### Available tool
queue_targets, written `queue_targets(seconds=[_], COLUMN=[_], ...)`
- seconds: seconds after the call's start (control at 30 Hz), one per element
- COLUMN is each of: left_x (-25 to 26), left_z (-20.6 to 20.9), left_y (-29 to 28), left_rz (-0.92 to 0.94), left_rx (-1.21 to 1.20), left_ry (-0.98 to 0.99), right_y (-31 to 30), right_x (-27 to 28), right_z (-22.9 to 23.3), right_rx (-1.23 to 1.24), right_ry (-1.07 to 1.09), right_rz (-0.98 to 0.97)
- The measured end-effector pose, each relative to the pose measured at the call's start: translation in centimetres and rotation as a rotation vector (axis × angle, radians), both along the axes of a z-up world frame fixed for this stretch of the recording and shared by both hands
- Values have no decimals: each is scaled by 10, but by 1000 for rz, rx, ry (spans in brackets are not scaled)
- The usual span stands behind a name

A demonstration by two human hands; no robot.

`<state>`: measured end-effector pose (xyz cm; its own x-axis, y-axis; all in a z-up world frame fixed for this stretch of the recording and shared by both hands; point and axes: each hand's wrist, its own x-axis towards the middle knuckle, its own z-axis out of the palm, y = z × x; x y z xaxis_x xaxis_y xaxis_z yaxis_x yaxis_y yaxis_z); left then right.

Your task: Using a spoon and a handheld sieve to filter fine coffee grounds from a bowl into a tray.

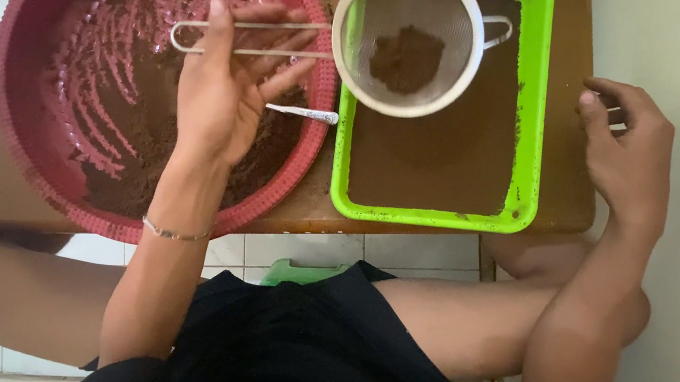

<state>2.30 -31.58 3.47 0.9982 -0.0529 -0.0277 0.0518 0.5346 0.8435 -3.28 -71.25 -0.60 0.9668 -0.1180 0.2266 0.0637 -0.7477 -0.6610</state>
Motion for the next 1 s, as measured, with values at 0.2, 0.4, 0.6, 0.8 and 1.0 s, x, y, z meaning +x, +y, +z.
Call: queue_targets(seconds=[0.2, 0.4, 0.6, 0.8, 1.0], left_x=[-3, 3, 19, 33, 45], left_z=[-6, -8, -9, -10, -3], left_y=[7, 8, 14, 15, 10], left_rz=[-44, -56, -115, -155, -151], left_rx=[9, 54, 27, 48, 94], left_ry=[-35, -57, -30, 15, 59], right_y=[-2, -3, 4, 1, 3], right_x=[1, 2, 0, 2, 2], right_z=[-3, -5, 1, -5, -6], right_rx=[-33, -156, -14, -20, 2], right_ry=[-41, -58, -40, -93, -86], right_rz=[30, 34, 31, 56, 47])
